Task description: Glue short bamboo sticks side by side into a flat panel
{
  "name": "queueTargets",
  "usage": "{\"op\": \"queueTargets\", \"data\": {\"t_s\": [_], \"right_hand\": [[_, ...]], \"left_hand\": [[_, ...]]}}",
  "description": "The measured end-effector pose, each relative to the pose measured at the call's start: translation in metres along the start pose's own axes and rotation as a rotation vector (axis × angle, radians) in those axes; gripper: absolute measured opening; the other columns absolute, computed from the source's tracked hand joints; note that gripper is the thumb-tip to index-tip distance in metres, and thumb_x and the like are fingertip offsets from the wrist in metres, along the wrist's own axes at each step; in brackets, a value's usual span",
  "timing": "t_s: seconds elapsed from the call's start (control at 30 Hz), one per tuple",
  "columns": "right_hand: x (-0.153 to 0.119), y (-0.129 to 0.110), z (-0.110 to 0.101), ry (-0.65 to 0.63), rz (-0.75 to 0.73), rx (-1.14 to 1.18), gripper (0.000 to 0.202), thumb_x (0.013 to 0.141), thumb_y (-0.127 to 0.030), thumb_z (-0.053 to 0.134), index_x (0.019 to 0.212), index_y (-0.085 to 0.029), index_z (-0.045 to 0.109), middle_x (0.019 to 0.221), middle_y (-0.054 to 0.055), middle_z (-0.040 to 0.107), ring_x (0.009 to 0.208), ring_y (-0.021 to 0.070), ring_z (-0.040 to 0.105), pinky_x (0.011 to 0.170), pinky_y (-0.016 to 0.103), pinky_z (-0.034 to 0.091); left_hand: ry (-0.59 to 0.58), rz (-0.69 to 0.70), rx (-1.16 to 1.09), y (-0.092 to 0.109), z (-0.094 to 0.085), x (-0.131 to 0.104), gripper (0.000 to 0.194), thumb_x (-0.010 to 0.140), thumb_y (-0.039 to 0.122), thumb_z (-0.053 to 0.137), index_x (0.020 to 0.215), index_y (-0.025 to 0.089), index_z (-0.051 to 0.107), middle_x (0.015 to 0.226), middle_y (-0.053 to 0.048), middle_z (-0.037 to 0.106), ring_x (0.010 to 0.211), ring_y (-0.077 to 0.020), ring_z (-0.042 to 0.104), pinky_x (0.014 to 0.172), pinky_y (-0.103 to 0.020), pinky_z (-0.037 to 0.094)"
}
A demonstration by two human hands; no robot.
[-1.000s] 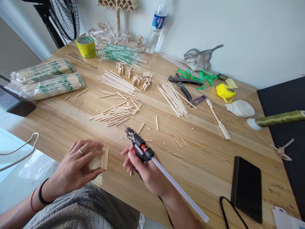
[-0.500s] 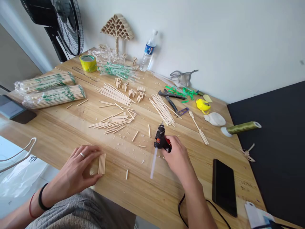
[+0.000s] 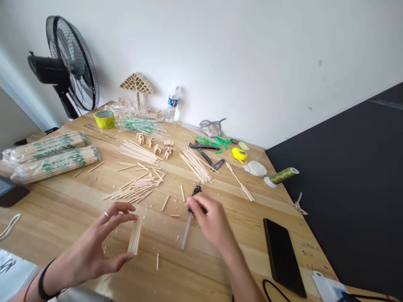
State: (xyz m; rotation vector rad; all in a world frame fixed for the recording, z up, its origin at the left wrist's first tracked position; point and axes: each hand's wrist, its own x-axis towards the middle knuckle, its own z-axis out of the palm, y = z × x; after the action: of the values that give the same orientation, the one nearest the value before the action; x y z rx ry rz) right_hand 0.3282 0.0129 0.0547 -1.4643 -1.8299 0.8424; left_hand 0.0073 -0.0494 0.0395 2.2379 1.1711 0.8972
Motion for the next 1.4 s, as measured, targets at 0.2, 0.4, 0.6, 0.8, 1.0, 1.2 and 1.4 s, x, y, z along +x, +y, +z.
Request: {"op": "queueTargets", "data": {"t_s": [0.2,0.4,0.6,0.8,1.0,1.2,1.4], "right_hand": [[0.001,-0.008,0.043,-0.207,0.071,0.417,0.059,0.106,-0.063,0.044,0.089,-0.015,0.075,0.069,0.001,0.062,0.058,0.014,0.054,0.057,0.026,0.042],[-0.002,0.016,0.048,-0.16,0.174,0.595,0.055,0.097,-0.068,0.059,0.084,-0.015,0.069,0.063,-0.002,0.055,0.054,0.0116,0.05,0.051,0.023,0.041],[-0.001,0.023,0.05,-0.208,0.217,0.72,0.054,0.095,-0.067,0.063,0.078,-0.016,0.064,0.061,-0.002,0.059,0.05,0.0112,0.054,0.049,0.023,0.045],[-0.007,0.018,0.051,-0.17,0.081,0.817,0.053,0.089,-0.051,0.081,0.13,-0.02,0.066,0.099,0.006,0.072,0.084,0.0171,0.067,0.075,0.029,0.054],[-0.01,0.014,0.056,-0.121,0.021,0.685,0.08,0.073,-0.032,0.097,0.143,-0.031,0.057,0.118,0.005,0.072,0.097,0.0193,0.067,0.084,0.031,0.057],[-0.013,0.015,0.056,-0.03,-0.032,0.547,0.074,0.074,-0.02,0.094,0.139,-0.034,0.062,0.11,0.001,0.074,0.091,0.0172,0.068,0.081,0.028,0.059],[-0.016,0.017,0.053,0.13,-0.094,0.519,0.068,0.078,-0.025,0.089,0.138,-0.035,0.06,0.101,-0.001,0.07,0.08,0.0146,0.064,0.077,0.027,0.059]], "left_hand": [[-0.157,0.236,-0.071,-0.002,0.017,0.068,0.073,0.075,0.021,0.086,0.14,0.029,0.055,0.12,-0.009,0.074,0.104,-0.0269,0.074,0.091,-0.039,0.063],[-0.332,0.204,-0.255,-0.022,0.049,0.096,0.078,0.071,0.002,0.075,0.14,0.032,0.055,0.096,0.001,0.077,0.081,-0.018,0.073,0.078,-0.029,0.062],[-0.443,0.032,-0.54,-0.029,0.057,0.09,0.063,0.085,0.007,0.069,0.143,0.03,0.057,0.088,0.002,0.074,0.077,-0.0138,0.069,0.076,-0.022,0.059],[-0.351,-0.142,-0.659,-0.027,0.054,0.093,0.057,0.093,0.019,0.072,0.146,0.033,0.055,0.087,0.001,0.072,0.079,-0.0138,0.067,0.079,-0.024,0.055],[-0.355,-0.244,-0.872,-0.028,0.056,0.093,0.056,0.097,0.031,0.074,0.148,0.036,0.053,0.09,0.0,0.073,0.083,-0.0151,0.068,0.082,-0.028,0.053],[-0.374,-0.314,-0.959,-0.027,0.055,0.089,0.057,0.097,0.033,0.076,0.149,0.035,0.053,0.089,-0.001,0.071,0.083,-0.015,0.067,0.081,-0.029,0.051],[-0.378,-0.388,-1.226,-0.028,0.055,0.087,0.062,0.097,0.029,0.077,0.151,0.038,0.05,0.094,-0.002,0.072,0.08,-0.0126,0.066,0.074,-0.025,0.053]]}}
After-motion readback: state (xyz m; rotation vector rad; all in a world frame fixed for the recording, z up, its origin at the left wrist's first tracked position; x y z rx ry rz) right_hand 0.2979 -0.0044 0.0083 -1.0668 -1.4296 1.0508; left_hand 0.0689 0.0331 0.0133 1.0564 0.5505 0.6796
